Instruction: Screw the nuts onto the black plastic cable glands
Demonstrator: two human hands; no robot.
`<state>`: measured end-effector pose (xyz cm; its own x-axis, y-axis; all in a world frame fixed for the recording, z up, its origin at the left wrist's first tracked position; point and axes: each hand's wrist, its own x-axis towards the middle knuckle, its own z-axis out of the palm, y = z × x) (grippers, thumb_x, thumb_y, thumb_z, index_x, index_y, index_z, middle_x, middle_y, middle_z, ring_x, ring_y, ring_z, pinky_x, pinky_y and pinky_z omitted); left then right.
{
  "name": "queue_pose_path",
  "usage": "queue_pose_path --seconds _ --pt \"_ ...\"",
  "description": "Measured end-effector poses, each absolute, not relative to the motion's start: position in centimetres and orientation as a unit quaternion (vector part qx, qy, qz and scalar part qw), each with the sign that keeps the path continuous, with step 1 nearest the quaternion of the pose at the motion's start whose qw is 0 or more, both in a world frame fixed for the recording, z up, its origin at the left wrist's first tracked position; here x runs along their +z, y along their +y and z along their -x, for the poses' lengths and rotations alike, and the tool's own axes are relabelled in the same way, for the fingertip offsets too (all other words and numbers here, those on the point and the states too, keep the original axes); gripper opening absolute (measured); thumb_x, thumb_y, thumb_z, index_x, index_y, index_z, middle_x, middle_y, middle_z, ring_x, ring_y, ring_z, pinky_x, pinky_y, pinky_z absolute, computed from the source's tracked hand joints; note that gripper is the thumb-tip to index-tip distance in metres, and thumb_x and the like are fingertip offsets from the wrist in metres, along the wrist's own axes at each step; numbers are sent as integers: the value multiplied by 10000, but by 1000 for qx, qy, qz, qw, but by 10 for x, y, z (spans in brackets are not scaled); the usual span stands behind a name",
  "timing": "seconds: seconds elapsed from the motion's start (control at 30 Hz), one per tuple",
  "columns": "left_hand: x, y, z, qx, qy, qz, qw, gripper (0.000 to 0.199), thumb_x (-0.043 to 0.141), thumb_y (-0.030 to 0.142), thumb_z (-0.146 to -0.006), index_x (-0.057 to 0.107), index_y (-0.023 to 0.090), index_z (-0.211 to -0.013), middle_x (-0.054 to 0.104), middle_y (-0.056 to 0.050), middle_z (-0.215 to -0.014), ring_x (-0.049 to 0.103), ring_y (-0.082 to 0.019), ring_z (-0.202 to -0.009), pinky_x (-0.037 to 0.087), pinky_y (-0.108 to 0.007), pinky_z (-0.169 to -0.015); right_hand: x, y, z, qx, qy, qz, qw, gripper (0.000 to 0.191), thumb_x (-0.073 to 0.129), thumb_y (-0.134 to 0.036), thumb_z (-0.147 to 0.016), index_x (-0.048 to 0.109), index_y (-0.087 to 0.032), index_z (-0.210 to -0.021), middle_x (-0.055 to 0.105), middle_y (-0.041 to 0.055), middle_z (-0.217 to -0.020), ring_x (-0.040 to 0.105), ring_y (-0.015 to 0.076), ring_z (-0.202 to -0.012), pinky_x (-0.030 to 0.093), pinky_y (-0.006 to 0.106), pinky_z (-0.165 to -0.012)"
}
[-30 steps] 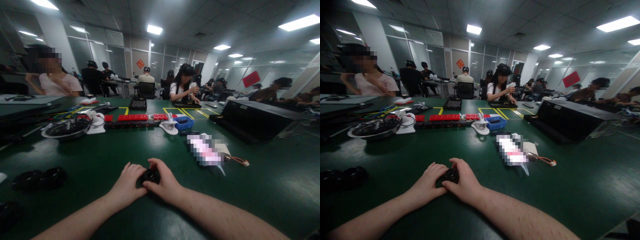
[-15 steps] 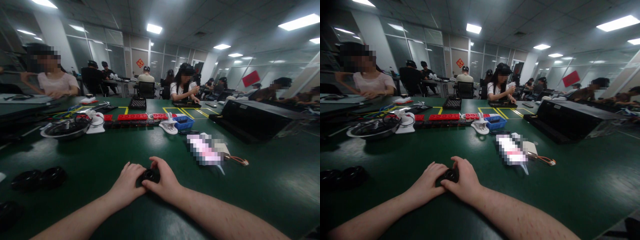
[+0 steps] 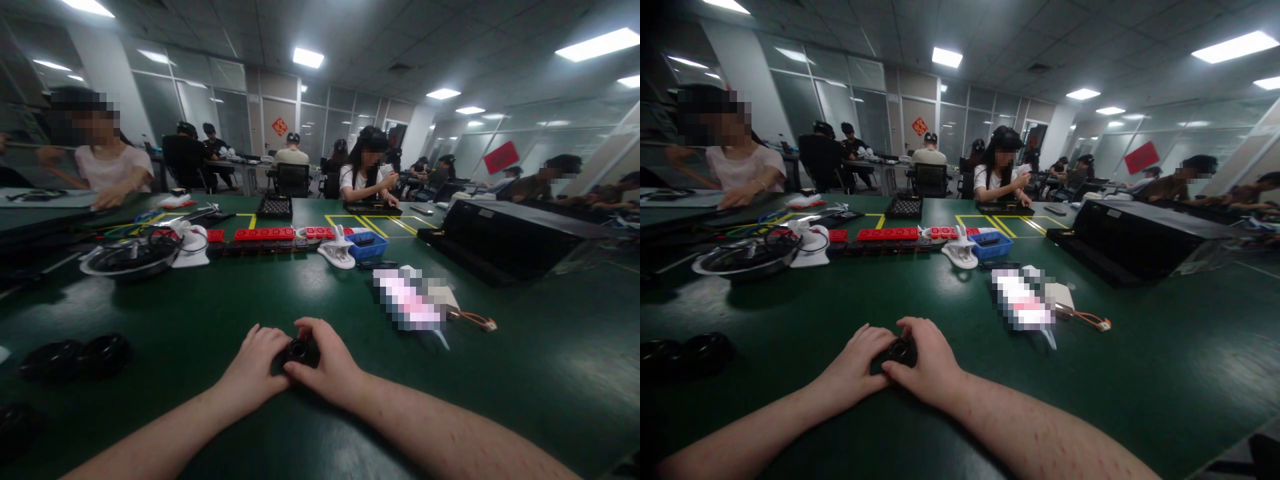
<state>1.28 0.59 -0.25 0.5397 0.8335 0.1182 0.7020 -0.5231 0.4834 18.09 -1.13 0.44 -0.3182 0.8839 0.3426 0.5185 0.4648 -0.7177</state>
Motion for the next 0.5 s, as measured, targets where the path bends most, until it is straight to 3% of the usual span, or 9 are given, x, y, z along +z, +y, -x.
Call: queue_pose_path --seconds 0.17,0.27,0.37,0.5 --pt "-3 6 -12 172 447 -858 187 231 551 264 -685 552 214 -910 567 -15 -948 492 -216 -952 175 -511 -1005 4 -14 -183 260 -792 385 396 592 536 -78 -632 359 -189 -1185 500 64 -1083 484 187 -1004 389 360 -899" --pt "0 5 -12 169 446 -858 189 258 565 257 -671 557 212 -925 565 -24 -974 487 -226 -967 179 -516 -1004 7 -15 -183 260 -800 396 369 663 621 -153 -626 330 -181 -1221 454 91 -1174 432 223 -1083 351 394 -938" --pt "3 4 -13 166 448 -857 191 259 576 253 -658 564 206 -912 568 -26 -950 493 -230 -950 199 -515 -996 7 -13 -181 252 -787 436 357 681 698 -282 -608 368 -180 -1195 479 88 -1115 465 233 -1017 385 401 -894" --pt "4 3 -14 168 447 -858 189 244 575 275 -672 564 211 -907 569 -18 -923 499 -225 -936 204 -508 -995 3 -11 -181 258 -778 451 353 555 671 -221 -629 432 -179 -1128 528 59 -991 509 204 -917 424 369 -835"
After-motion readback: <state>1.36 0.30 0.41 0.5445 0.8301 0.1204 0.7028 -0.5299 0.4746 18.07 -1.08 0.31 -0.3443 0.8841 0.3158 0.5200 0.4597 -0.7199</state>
